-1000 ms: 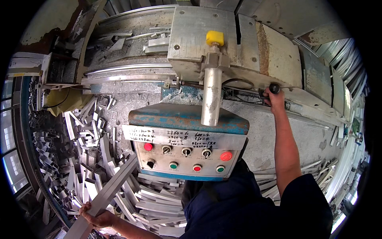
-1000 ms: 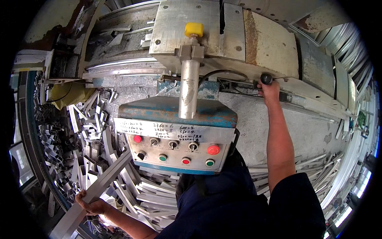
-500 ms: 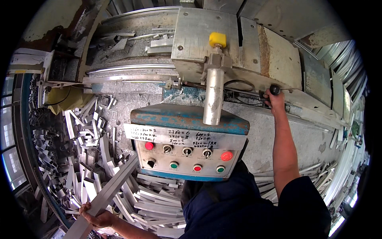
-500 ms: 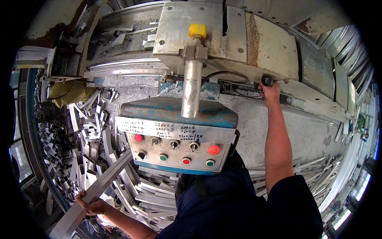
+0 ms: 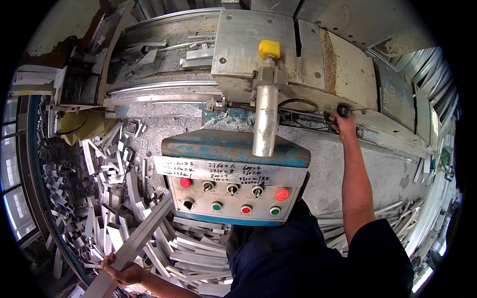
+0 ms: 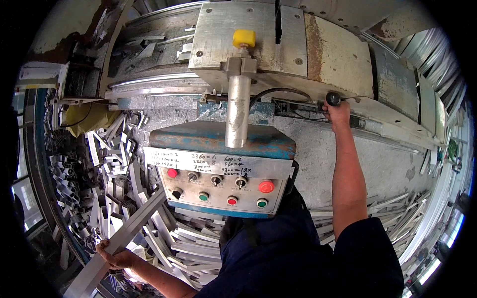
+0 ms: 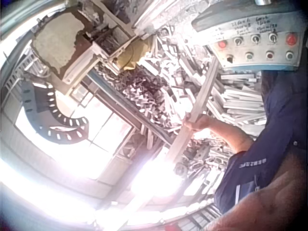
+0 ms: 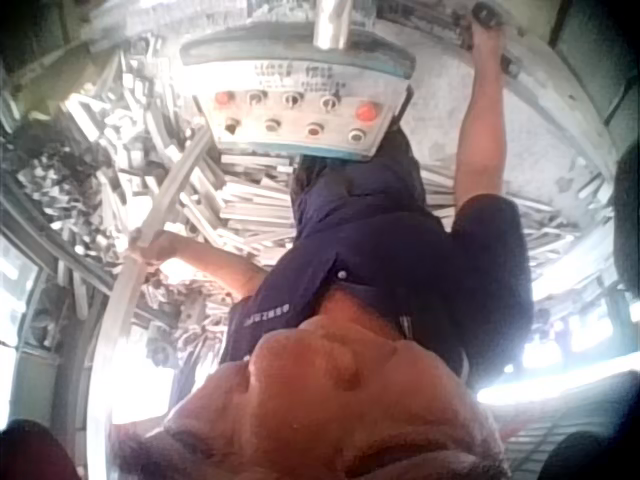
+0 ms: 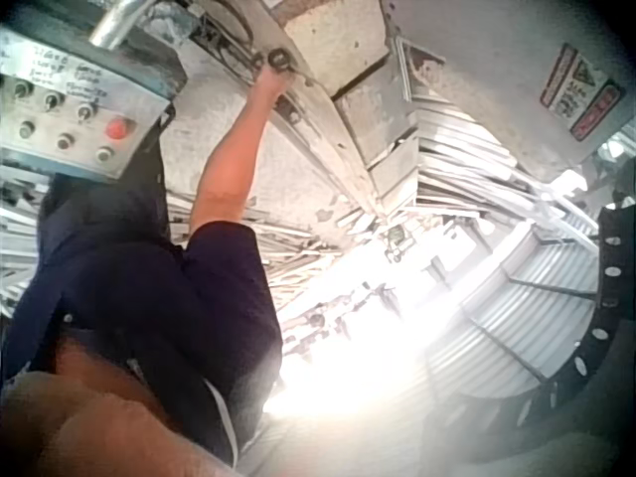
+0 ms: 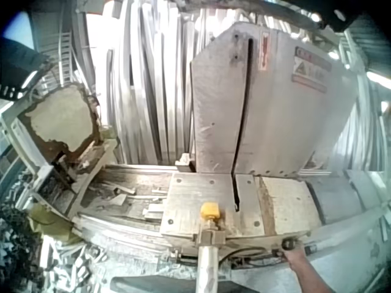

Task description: The person operates a metal cutting saw in a workshop, repeatedly loading long aluminum profiles, adjusting the machine, and cutting them to length. The cut pieces are then carried and stacked in a designated area.

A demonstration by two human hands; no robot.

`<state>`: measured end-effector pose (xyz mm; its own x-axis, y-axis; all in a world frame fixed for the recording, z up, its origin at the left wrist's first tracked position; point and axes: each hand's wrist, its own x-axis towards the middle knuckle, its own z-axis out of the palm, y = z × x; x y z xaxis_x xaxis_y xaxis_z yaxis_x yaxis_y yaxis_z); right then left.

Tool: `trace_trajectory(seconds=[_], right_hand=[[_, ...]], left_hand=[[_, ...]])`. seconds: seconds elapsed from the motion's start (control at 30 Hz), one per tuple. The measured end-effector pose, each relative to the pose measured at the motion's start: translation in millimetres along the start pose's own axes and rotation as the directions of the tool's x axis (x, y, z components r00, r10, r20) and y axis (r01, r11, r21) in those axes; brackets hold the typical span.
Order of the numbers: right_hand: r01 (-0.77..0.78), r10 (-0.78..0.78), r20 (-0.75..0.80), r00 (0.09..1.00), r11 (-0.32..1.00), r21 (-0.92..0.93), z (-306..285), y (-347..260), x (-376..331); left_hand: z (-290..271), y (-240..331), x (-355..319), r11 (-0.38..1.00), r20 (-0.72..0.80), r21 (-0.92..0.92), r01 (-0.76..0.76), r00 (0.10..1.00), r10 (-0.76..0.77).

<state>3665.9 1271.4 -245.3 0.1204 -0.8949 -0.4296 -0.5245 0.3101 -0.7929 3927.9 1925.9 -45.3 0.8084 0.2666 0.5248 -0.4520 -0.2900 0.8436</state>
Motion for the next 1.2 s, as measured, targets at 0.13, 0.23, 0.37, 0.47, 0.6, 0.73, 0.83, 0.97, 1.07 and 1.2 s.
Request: trace_trajectory(seconds=[0.13, 0.23, 0.37, 0.47, 0.6, 0.73, 0.83, 0.97, 1.07, 1.2], right_hand=[[-0.012, 0.012, -0.004, 1.000, 1.000, 0.003, 0, -1, -1], [-0.010, 0.010, 0.002, 1.000, 1.000, -0.007, -3, 0, 0], [-0.006, 0.006, 0.007, 1.000, 1.000, 0.012, -3, 2, 1], [-0.012, 0.012, 0.019, 1.000, 1.000, 0.008, -4, 4, 2], [-0.009, 0.008, 0.013, 1.000, 1.000, 0.017, -4, 7, 5], [-0.019, 0.019, 0.001, 1.000, 1.000, 0.023, -3, 6, 3], [-0.034, 0.034, -0.005, 0.999, 0.999, 0.017, -2, 2, 1], [-0.051, 0.051, -0.005, 0.999, 0.999, 0.013, 0, -1, -1], [-0.036, 0.036, -0.005, 0.999, 0.999, 0.034, -2, 4, 3], [-0.043, 0.043, -0.010, 0.999, 0.998, 0.037, -2, 4, 2]], left_hand=[[18, 10, -6, 1.000, -0.045, 0.012, 0.025, 0.999, -0.024], [5, 2, -1, 1.000, 0.010, -0.022, 0.009, 1.000, -0.009], [-3, -4, 1, 1.000, -0.003, -0.012, 0.009, 1.000, -0.009], [3, -1, 0, 1.000, -0.017, -0.006, 0.020, 1.000, -0.020], [6, -1, 0, 1.000, -0.015, -0.022, 0.017, 1.000, -0.018], [12, 3, -1, 0.997, 0.010, -0.063, 0.037, 0.999, -0.037], [9, 2, 0, 0.997, 0.023, -0.057, 0.044, 0.999, -0.043], [9, 3, 0, 0.999, 0.009, 0.003, 0.037, 0.999, -0.037], [9, 1, 1, 1.000, 0.038, -0.002, 0.019, 0.999, -0.019], [12, 2, 0, 0.999, 0.030, -0.031, 0.032, 0.999, -0.031]])
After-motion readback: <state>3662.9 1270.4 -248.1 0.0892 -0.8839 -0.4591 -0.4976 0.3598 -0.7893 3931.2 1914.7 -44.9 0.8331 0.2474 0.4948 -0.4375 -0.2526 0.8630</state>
